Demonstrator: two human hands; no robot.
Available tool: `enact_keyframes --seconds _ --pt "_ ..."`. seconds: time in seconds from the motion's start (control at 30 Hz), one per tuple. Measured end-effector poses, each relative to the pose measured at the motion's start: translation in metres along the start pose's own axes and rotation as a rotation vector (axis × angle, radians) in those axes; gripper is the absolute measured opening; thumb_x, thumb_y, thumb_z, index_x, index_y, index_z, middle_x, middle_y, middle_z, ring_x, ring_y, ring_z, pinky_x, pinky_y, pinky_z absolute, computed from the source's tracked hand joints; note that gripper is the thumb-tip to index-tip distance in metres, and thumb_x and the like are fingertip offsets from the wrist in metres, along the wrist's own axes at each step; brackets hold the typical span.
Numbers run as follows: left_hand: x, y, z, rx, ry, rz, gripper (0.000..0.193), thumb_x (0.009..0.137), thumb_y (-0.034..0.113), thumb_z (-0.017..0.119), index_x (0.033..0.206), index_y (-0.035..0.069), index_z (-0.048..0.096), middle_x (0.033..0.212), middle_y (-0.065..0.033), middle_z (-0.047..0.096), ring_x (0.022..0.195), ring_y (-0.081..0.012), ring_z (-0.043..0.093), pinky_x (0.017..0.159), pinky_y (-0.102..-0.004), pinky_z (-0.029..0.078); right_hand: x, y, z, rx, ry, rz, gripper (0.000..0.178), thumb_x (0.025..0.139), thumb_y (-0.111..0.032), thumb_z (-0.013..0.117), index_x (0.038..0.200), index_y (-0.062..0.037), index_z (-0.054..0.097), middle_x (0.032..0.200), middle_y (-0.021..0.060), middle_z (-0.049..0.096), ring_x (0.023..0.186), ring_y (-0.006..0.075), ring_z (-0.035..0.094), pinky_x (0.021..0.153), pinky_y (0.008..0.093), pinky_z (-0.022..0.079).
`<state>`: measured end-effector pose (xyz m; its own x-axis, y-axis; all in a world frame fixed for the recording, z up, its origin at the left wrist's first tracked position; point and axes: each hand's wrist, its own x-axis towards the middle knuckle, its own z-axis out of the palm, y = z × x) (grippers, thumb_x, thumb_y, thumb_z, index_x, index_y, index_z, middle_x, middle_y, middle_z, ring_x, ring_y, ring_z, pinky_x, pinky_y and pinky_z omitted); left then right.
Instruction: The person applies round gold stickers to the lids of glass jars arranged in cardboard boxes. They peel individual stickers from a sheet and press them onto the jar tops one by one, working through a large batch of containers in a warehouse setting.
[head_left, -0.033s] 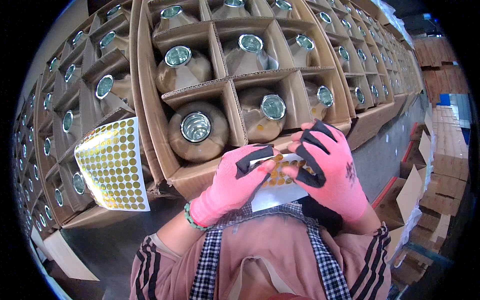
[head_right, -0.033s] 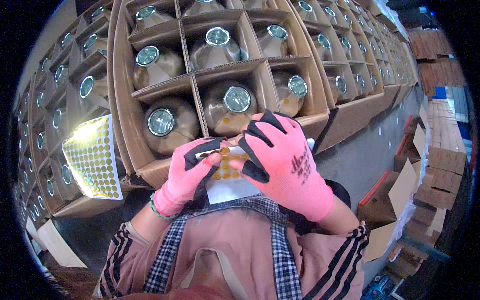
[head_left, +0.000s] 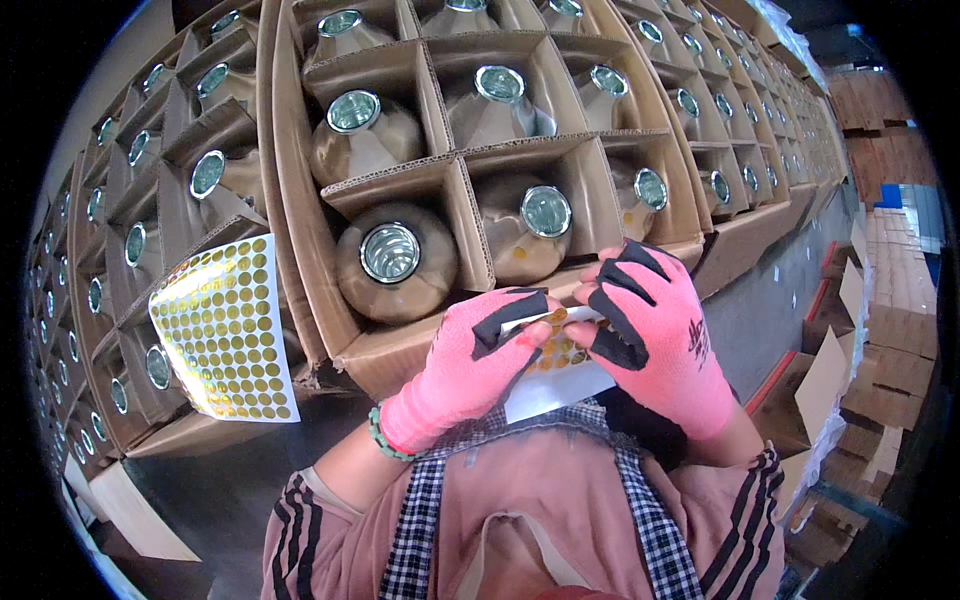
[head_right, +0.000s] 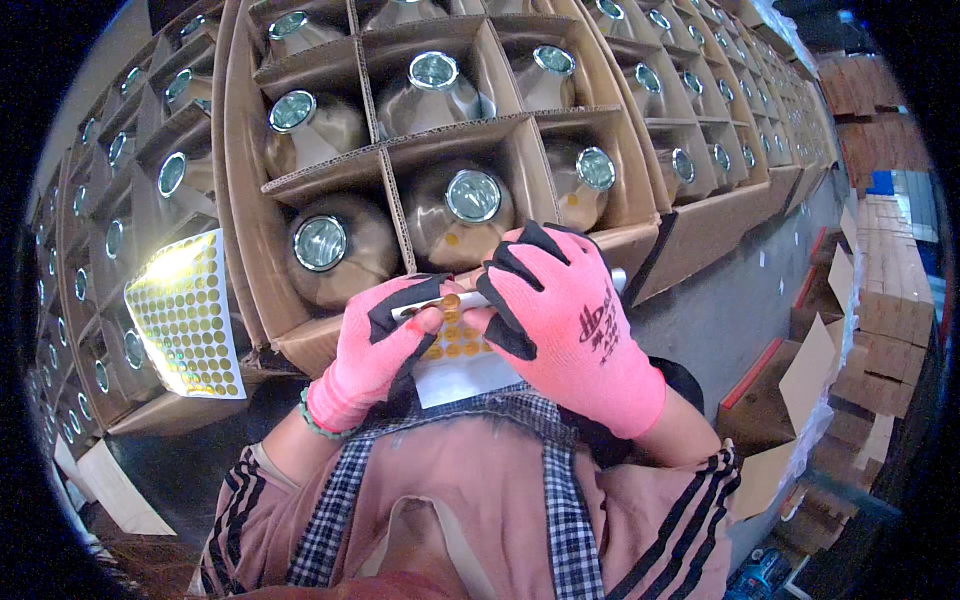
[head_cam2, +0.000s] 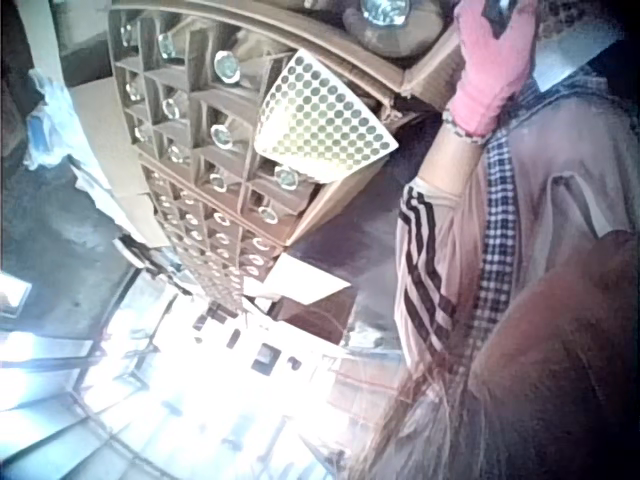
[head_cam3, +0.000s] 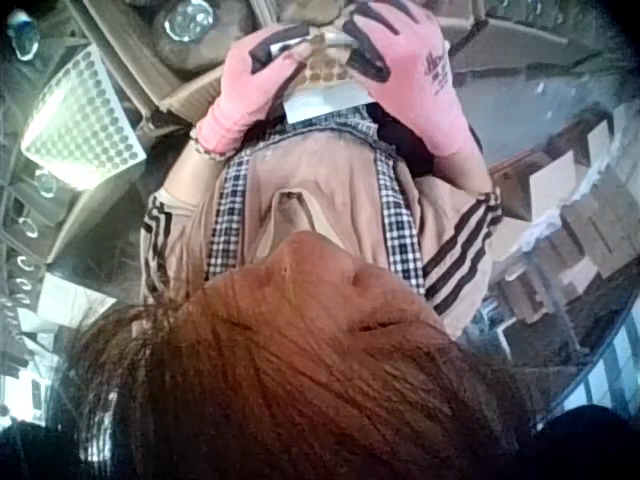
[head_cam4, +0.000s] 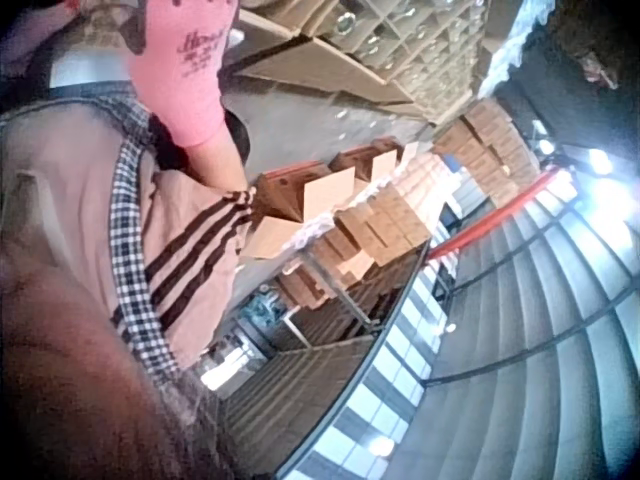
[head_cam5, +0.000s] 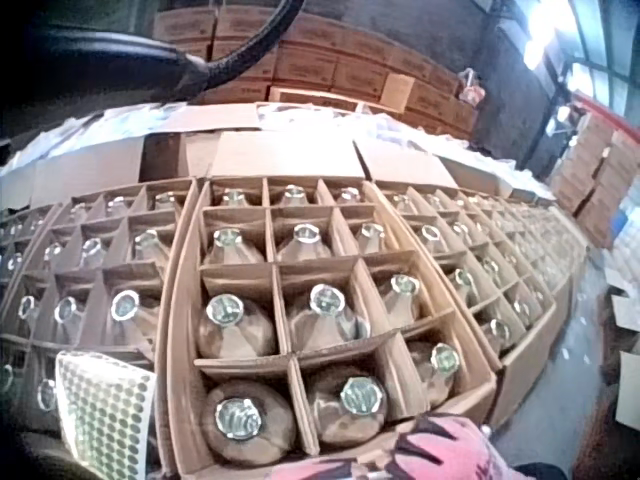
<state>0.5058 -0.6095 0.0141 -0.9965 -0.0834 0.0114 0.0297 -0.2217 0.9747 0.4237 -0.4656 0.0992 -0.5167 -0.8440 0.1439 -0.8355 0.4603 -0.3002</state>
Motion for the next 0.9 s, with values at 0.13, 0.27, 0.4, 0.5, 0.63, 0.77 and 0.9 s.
enact_keyframes --seconds 0.13,0.27,0.4,0.5,0.63,0.77,0.9 --pt "-0.0028 -0.0019 0.0049 0.139 0.019 0.077 0.021 0.071 0.007 0.062 0.091 0.001 0.057 0.086 -0.0126 0.059 0.078 -0.0256 0.057 0.071 -0.0303 0.044 -0.0025 0.0047 0.0037 0.011 0.028 -0.063 0.023 0.06 -0.011 0.063 0.081 -0.0063 0.055 0.082 0.0043 0.052 0.085 0.0243 0.05 0.075 0.0364 0.039" --pt "-0.0016 0.0014 0.0039 0.25 -0.023 0.128 0.02 0.071 0.005 0.062 0.089 -0.001 0.057 0.087 -0.0137 0.059 0.08 -0.0289 0.057 0.072 -0.0332 0.045 -0.0027 0.0034 0.0052 0.021 0.051 -0.12 0.02 0.062 -0.01 0.061 0.082 -0.0091 0.058 0.085 0.0017 0.054 0.087 0.0223 0.05 0.075 0.0356 0.039" --pt "-0.0028 0.0014 0.0045 0.163 -0.008 0.118 0.019 0.071 0.005 0.061 0.088 -0.001 0.056 0.087 -0.0147 0.059 0.08 -0.029 0.057 0.071 -0.0336 0.045 -0.003 0.0025 0.0025 -0.001 0.028 -0.156 0.023 0.061 -0.01 0.06 0.084 -0.0098 0.059 0.088 0.0016 0.055 0.089 0.022 0.05 0.076 0.0364 0.039" --pt "-0.0021 0.0007 0.004 0.109 -0.02 0.127 0.019 0.072 0.007 0.059 0.089 -0.001 0.056 0.086 -0.0153 0.058 0.079 -0.0291 0.057 0.07 -0.0335 0.045 -0.0035 0.0022 0.004 -0.006 0.046 -0.179 0.026 0.059 -0.01 0.059 0.085 -0.0103 0.059 0.09 0.0019 0.056 0.09 0.0222 0.051 0.076 0.0371 0.038" --pt "-0.0029 0.0041 0.0029 0.058 -0.014 0.048 0.022 0.075 0.012 0.057 0.092 -0.001 0.056 0.086 -0.0167 0.058 0.079 -0.0304 0.056 0.07 -0.0332 0.045 -0.0019 0.0006 0.0054 -0.031 0.106 -0.201 0.024 0.057 -0.01 0.06 0.082 -0.0099 0.059 0.092 0.0037 0.056 0.091 0.0239 0.051 0.076 0.0376 0.039" --pt "-0.0046 -0.0003 0.0023 -0.03 -0.001 0.014 0.024 0.077 0.016 0.056 0.095 -0.001 0.056 0.084 -0.013 0.059 0.076 -0.021 0.056 0.068 -0.029 0.044 -0.0001 0.0007 0.0067 -0.026 0.151 -0.22 0.02 0.057 -0.009 0.06 0.077 -0.0088 0.058 0.092 0.0062 0.057 0.091 0.026 0.051 0.075 0.0379 0.04" --pt "-0.007 -0.0053 0.0049 -0.248 0.042 -0.151 0.026 0.078 0.018 0.056 0.096 0.0 0.056 0.079 -0.0081 0.058 0.072 -0.0111 0.052 0.065 -0.0247 0.042 0.0031 0.0 0.008 0.002 0.148 -0.199 0.018 0.057 -0.008 0.061 0.074 -0.0071 0.056 0.094 0.0079 0.057 0.091 0.027 0.051 0.076 0.0384 0.04"
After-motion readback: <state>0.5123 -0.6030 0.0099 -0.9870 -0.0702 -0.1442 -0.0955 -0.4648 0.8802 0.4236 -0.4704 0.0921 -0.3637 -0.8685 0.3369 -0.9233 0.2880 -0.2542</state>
